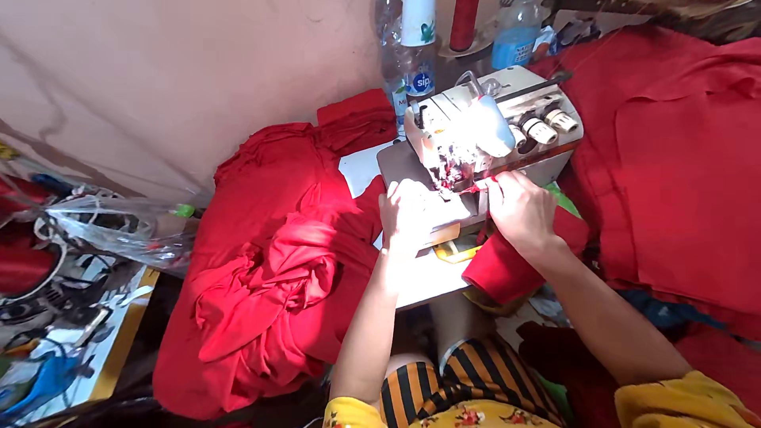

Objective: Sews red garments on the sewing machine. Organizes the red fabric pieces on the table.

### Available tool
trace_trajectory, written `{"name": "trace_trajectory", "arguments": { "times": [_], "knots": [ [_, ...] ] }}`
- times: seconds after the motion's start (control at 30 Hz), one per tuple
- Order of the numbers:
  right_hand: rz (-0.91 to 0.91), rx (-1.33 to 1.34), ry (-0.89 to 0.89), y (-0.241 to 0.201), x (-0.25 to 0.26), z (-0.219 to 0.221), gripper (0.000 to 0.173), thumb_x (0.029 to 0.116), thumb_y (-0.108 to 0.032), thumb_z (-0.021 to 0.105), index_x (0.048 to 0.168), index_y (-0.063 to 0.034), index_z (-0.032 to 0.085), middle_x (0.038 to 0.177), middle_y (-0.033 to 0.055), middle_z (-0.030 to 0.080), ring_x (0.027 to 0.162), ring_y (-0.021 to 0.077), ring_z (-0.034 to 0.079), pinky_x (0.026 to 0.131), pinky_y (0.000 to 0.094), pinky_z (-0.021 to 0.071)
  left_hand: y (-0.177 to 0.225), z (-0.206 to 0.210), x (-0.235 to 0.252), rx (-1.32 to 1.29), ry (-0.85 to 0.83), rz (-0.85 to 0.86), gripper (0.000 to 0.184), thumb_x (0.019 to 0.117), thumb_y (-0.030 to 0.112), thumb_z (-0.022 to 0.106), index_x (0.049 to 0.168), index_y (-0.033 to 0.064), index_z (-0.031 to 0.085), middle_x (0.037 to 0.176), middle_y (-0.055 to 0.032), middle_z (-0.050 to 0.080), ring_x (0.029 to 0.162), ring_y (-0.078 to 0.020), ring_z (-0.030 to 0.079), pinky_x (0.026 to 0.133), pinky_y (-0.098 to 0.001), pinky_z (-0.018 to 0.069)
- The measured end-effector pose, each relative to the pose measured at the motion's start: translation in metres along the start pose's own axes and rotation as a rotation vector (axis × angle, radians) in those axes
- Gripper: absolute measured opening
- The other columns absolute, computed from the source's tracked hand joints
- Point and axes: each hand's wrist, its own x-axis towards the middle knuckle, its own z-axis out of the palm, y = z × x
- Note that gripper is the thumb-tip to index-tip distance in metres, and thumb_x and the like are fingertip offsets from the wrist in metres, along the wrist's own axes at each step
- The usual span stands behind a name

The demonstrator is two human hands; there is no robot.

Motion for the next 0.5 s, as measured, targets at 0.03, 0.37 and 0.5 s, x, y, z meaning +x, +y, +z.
{"name": "trace_trajectory", "arguments": {
  "times": [0.03, 0.37, 0.5],
  "knots": [
    [-0.005, 0.0, 0.006, 0.001, -0.001, 0.001, 0.025, 0.103, -0.01, 0.053, 0.096, 0.0095, 0.067, 0.092, 0.0271, 0.067, 0.072, 0.0465, 0.067, 0.055, 0.0591, 0.0488, 0.0, 0.001, -0.001, 0.006, 0.015, 0.002, 0.008, 0.09, 0.012, 0.073, 0.094, 0.0048, 0.073, 0.099, -0.0128, 0.069, 0.096, -0.0321, 0.065, 0.08, -0.0518, 0.0492],
    [0.033, 0.047, -0.019, 0.003, -0.012, 0.001, 0.026, 0.104, -0.01, 0.049, 0.105, 0.0082, 0.068, 0.103, 0.0281, 0.069, 0.081, 0.0483, 0.069, 0.061, 0.0633, 0.051, -0.003, -0.007, 0.0, -0.021, 0.037, -0.144, 0.016, 0.0983, 0.02, 0.067, 0.098, 0.0044, 0.071, 0.104, -0.0149, 0.067, 0.103, -0.0351, 0.062, 0.084, -0.0547, 0.0483],
    [0.042, 0.12, -0.392, 0.004, -0.03, -0.017, 0.026, 0.1033, -0.015, 0.057, 0.104, 0.0075, 0.069, 0.102, 0.0282, 0.069, 0.093, 0.0497, 0.068, 0.075, 0.0684, 0.0502, -0.011, -0.014, -0.019, -0.151, 0.141, -0.27, 0.018, 0.0973, 0.012, 0.065, 0.095, -0.0046, 0.071, 0.098, -0.0183, 0.068, 0.094, -0.0298, 0.067, 0.086, -0.0455, 0.0546]
  ]
}}
